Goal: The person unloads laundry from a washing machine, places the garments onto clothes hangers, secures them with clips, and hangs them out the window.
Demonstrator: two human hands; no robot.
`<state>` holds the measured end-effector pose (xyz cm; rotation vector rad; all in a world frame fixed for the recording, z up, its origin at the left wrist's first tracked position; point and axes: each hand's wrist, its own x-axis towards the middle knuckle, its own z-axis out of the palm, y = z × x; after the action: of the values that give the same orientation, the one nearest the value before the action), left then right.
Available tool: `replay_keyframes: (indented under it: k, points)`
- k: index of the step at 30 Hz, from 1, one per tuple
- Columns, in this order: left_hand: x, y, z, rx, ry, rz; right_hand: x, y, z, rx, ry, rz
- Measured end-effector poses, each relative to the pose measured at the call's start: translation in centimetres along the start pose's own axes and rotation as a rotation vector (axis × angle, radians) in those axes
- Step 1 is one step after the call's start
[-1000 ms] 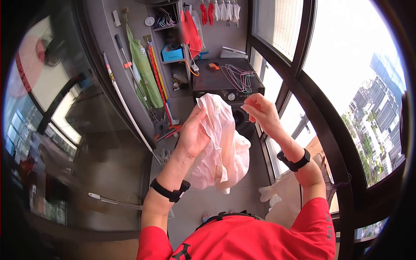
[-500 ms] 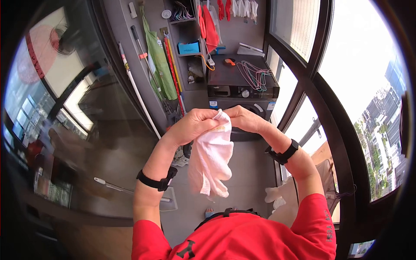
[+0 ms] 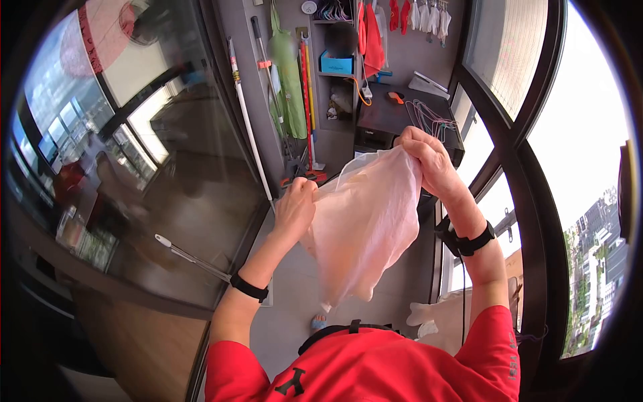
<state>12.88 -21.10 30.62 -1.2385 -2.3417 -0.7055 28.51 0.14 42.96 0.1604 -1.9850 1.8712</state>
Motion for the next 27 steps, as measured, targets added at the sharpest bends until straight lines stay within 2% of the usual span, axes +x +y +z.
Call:
replay_keyframes:
  k: [4,7,8,12,16,19,20,23,24,27]
  points:
    - [-2.4,-0.3,0.3,0.041,0.133,-0.099,-0.8,-1.4,-3.3,0.062,0.175,-0.049]
    - [-2.2,-1.1,0.0,-0.171,0.146,-0.112,-1.4,-0.9,-5.3,0.043,0.219,-0.040]
    - [-1.7,-1.3,-0.3,-0.228,0.200,-0.055,-1.6,-0.8,-5.7,0.041,0.230,-0.041]
    - [0.2,-2.2,-1.2,-0.804,-0.095,-0.296,-2.2,0.2,-8.0,0.020,0.268,-0.025]
    - [1.4,-1.0,-3.4,-0.644,-0.200,-0.263,-2.8,1.0,-9.2,0.027,0.334,0.015]
    - [1.5,-1.0,-3.7,-0.568,-0.334,-0.141,-3.0,1.8,-10.0,0.000,0.339,0.029]
    - [1.7,-0.8,-4.3,-0.577,-0.448,-0.178,-3.0,2.1,-10.3,-0.003,0.345,0.035]
    - [1.7,-1.8,-3.8,-0.704,-0.515,-0.092,-2.6,3.3,-10.7,-0.010,0.357,0.056]
    - [1.8,-2.2,-3.5,-0.867,-0.541,-0.180,-2.3,3.8,-10.9,-0.012,0.358,0.061]
    - [3.1,-3.6,-3.4,-0.675,-0.425,-0.218,-0.8,5.3,-10.4,-0.093,0.344,0.086]
